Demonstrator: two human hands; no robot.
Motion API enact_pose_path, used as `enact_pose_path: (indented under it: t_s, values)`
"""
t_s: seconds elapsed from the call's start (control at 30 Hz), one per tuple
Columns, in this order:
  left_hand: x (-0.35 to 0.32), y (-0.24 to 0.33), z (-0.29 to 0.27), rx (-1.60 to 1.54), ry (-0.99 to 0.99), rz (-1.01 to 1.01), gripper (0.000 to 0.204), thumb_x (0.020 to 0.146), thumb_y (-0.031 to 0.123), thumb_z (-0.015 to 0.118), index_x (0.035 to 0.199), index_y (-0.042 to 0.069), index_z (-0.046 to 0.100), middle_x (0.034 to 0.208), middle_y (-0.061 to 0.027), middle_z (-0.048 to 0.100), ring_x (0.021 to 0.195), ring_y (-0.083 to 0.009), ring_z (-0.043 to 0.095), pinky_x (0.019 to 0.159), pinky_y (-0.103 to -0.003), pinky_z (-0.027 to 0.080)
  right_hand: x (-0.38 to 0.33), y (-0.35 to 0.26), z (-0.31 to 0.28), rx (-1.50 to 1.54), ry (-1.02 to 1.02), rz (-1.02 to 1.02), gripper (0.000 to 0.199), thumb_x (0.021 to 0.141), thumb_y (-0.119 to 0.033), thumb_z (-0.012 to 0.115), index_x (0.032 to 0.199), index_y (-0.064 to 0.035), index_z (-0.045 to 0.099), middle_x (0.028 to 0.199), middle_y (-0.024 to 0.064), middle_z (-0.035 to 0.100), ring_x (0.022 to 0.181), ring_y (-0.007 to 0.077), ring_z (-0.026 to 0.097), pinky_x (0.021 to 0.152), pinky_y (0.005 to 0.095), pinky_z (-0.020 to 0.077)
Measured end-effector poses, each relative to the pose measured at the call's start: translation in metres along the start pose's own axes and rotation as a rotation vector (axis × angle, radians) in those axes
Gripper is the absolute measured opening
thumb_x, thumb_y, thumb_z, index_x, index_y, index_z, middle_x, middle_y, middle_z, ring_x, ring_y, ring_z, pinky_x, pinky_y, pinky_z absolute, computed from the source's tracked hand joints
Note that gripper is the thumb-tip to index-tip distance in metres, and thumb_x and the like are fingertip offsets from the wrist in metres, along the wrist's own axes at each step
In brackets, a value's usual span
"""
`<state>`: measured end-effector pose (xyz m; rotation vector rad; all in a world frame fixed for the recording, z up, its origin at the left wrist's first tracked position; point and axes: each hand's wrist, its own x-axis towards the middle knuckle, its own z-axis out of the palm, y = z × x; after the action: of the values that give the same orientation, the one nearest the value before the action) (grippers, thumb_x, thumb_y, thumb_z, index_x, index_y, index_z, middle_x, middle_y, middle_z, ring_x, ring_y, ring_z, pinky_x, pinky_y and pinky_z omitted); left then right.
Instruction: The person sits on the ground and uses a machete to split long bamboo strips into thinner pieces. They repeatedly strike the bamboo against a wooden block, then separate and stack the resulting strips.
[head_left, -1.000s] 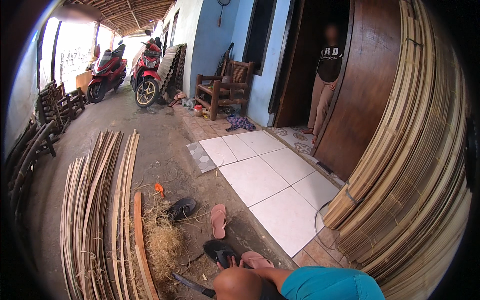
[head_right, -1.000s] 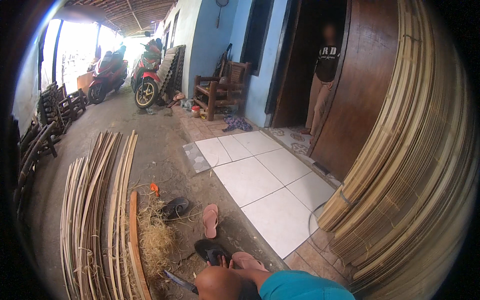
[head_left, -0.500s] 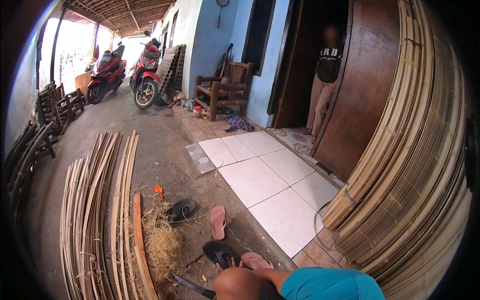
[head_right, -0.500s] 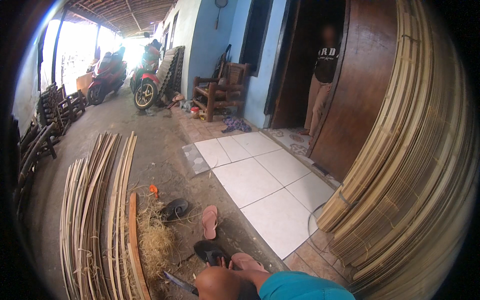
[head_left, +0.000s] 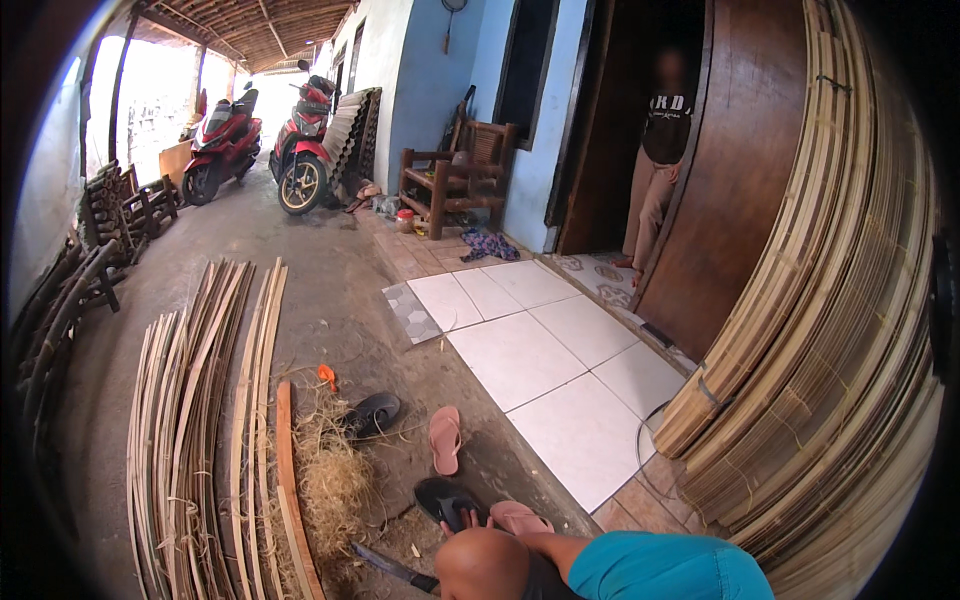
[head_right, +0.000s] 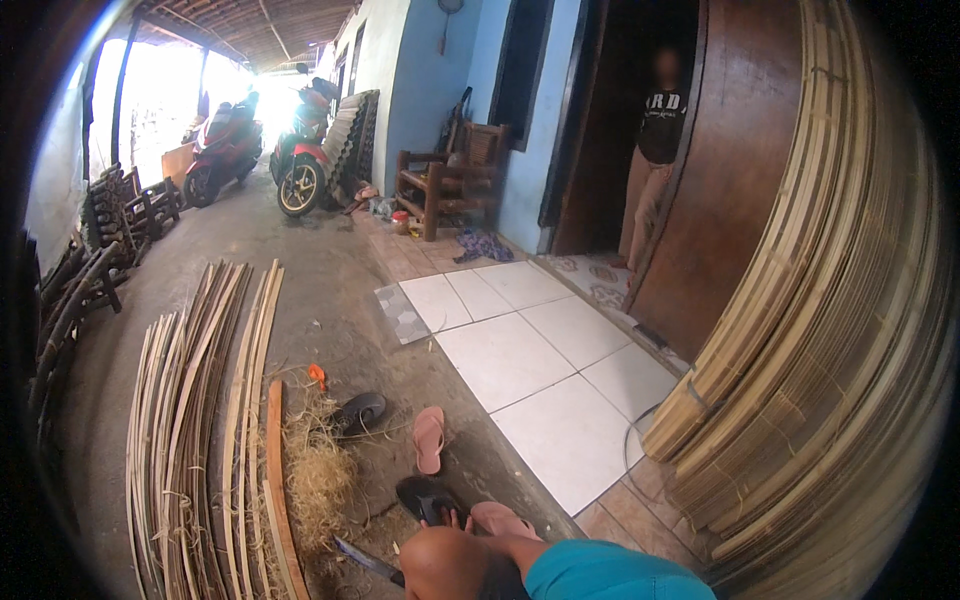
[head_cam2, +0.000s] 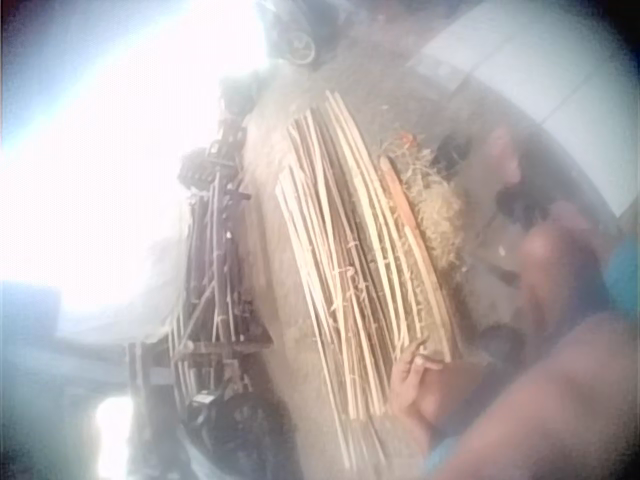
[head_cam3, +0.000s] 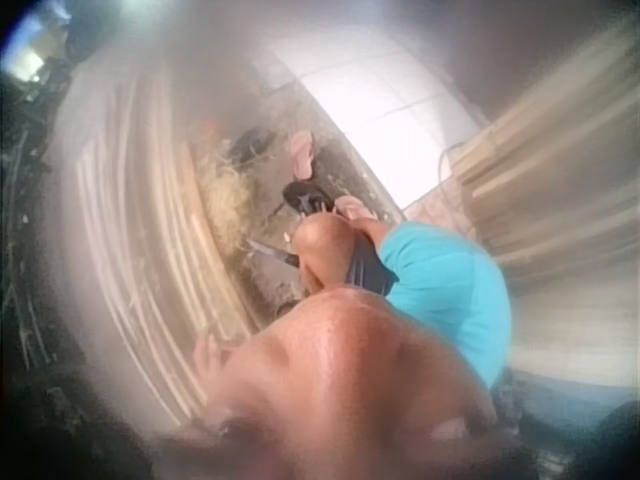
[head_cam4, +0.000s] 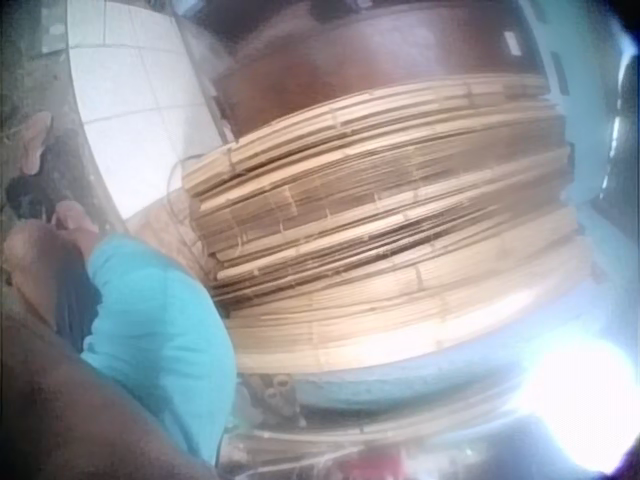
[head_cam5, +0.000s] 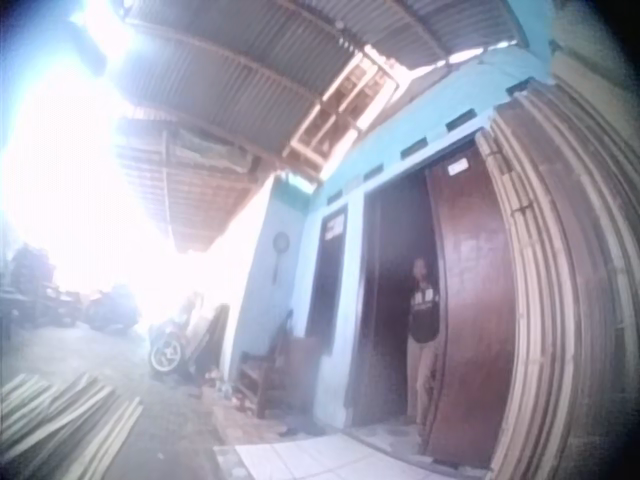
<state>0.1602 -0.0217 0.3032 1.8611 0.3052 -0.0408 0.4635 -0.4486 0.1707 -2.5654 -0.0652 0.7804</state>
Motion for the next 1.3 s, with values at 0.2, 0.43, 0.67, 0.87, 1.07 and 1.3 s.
enact_pose_path:
  t_s: [0.2,0.43,0.67,0.87,1.07,1.3]
  values:
    - [-0.005,-0.002,-0.002,0.024,0.002,0.017,0.046,0.109,0.033,0.043,0.143,0.004,0.051,0.150,-0.0171,0.042,0.124,-0.0285,0.055,0.109,-0.040,0.044,-0.004,-0.015,-0.003,0.010,-0.014,0.043,0.049,0.094,-0.060,0.051,0.129,-0.0276,0.056,0.145,0.0076,0.052,0.143,0.0306,0.040,0.115,0.0585,0.0275]
    - [-0.005,0.008,-0.005,-0.239,-0.004,-0.160,0.047,0.108,0.034,0.046,0.143,0.004,0.052,0.146,-0.0158,0.046,0.121,-0.0271,0.055,0.106,-0.040,0.044,-0.007,-0.023,-0.006,0.009,-0.025,0.076,0.049,0.093,-0.061,0.050,0.129,-0.0283,0.057,0.146,0.0071,0.052,0.144,0.0306,0.039,0.115,0.0595,0.0269]
    - [-0.002,0.010,-0.001,-0.048,0.046,-0.041,0.051,0.105,0.042,0.049,0.139,0.004,0.055,0.135,-0.0154,0.053,0.111,-0.0266,0.058,0.097,-0.039,0.048,-0.023,-0.040,-0.015,-0.016,-0.007,0.174,0.049,0.093,-0.062,0.048,0.129,-0.0296,0.057,0.149,0.0065,0.050,0.145,0.0304,0.038,0.116,0.0609,0.0259]
    - [0.001,0.012,0.000,-0.044,0.060,-0.033,0.054,0.104,0.046,0.050,0.133,0.001,0.056,0.121,-0.0143,0.056,0.098,-0.0249,0.059,0.087,-0.037,0.049,-0.015,-0.030,-0.004,-0.001,-0.014,0.142,0.056,0.093,-0.066,0.045,0.137,-0.0325,0.051,0.155,0.0069,0.042,0.149,0.0307,0.030,0.116,0.0645,0.0209]
    - [0.003,0.017,0.007,-0.044,0.074,-0.006,0.057,0.103,0.049,0.050,0.128,-0.001,0.056,0.107,-0.0132,0.058,0.085,-0.0233,0.060,0.078,-0.036,0.051,-0.003,-0.012,0.007,-0.009,-0.003,0.084,0.062,0.092,-0.066,0.048,0.143,-0.0315,0.042,0.157,0.0124,0.030,0.149,0.0349,0.021,0.115,0.0673,0.0159]
    - [-0.005,0.022,0.021,-0.057,0.153,0.026,0.061,0.101,0.054,0.051,0.121,-0.004,0.057,0.091,-0.0119,0.061,0.070,-0.0213,0.061,0.066,-0.034,0.053,0.049,0.011,0.035,-0.114,0.020,-0.056,0.071,0.091,-0.066,0.051,0.150,-0.0304,0.032,0.160,0.0188,0.017,0.151,0.0400,0.009,0.114,0.0706,0.0102]
